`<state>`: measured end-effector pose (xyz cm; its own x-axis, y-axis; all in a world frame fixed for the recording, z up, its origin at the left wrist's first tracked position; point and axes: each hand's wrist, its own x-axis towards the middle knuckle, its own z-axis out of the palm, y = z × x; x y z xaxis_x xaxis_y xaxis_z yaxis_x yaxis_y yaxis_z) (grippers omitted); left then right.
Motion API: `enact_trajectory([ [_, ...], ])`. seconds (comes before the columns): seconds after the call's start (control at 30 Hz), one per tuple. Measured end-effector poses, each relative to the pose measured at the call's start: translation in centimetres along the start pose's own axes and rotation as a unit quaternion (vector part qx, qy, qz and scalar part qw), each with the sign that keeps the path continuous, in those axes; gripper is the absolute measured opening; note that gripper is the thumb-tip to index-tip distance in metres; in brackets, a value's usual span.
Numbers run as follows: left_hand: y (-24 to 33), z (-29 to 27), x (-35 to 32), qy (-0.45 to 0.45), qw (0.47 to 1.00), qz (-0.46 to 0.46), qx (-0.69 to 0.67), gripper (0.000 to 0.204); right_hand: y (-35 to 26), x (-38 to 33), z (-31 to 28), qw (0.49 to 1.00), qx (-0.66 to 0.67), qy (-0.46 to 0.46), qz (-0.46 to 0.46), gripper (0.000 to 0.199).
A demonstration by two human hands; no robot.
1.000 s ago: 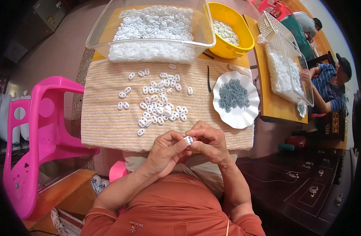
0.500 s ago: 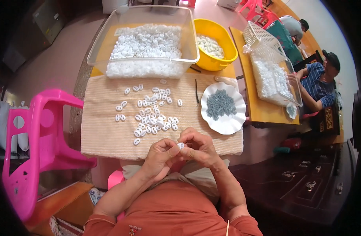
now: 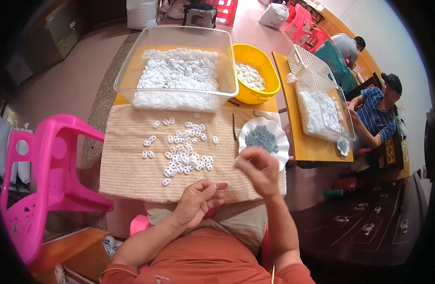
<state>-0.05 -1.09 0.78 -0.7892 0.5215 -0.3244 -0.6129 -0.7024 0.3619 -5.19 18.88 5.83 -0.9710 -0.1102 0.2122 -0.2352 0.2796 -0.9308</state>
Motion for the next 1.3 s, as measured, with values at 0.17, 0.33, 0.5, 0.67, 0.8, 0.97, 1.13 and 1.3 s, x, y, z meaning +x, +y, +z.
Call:
enact_trajectory([
  [0.17,-0.2,-0.4,0.0,-0.006,0.999,-0.007,0.044,0.01,-4.2,8.6,-3.6,0.977,-0.08,0.195,-0.04,0.011],
  [0.33,-0.1,0.1,0.2,-0.001,0.998,-0.006,0.063,0.009,-1.5,13.7,-6.4,0.918,-0.319,0.16,-0.171,0.026],
  [0.5,-0.1,-0.7,-0.1,0.01,0.997,0.014,0.079,0.008,-0.8,6.7,0.9,0.976,-0.201,-0.079,-0.014,0.009],
  [0.67,-0.3,-0.3,-0.1,0.001,0.996,0.018,0.084,0.008,1.7,3.7,2.8,0.944,-0.276,-0.165,-0.07,0.016],
  [0.8,-0.5,-0.5,0.0,0.006,0.994,0.034,0.105,0.008,1.5,3.7,3.5,0.941,-0.279,-0.178,-0.075,0.017],
  [0.97,-0.9,-0.5,-0.1,0.013,0.992,0.031,0.123,0.008,1.6,5.4,5.6,0.932,-0.328,-0.137,-0.068,0.017],
  [1.13,-0.9,-0.5,0.0,0.009,0.992,0.04,0.119,0.008,2.3,7.3,7.5,0.906,-0.383,-0.155,-0.089,0.017],
  [1.3,-0.7,-0.2,-0.2,0.019,0.991,0.04,0.124,0.007,3.0,7.9,8.3,0.891,-0.416,-0.164,-0.075,0.017],
])
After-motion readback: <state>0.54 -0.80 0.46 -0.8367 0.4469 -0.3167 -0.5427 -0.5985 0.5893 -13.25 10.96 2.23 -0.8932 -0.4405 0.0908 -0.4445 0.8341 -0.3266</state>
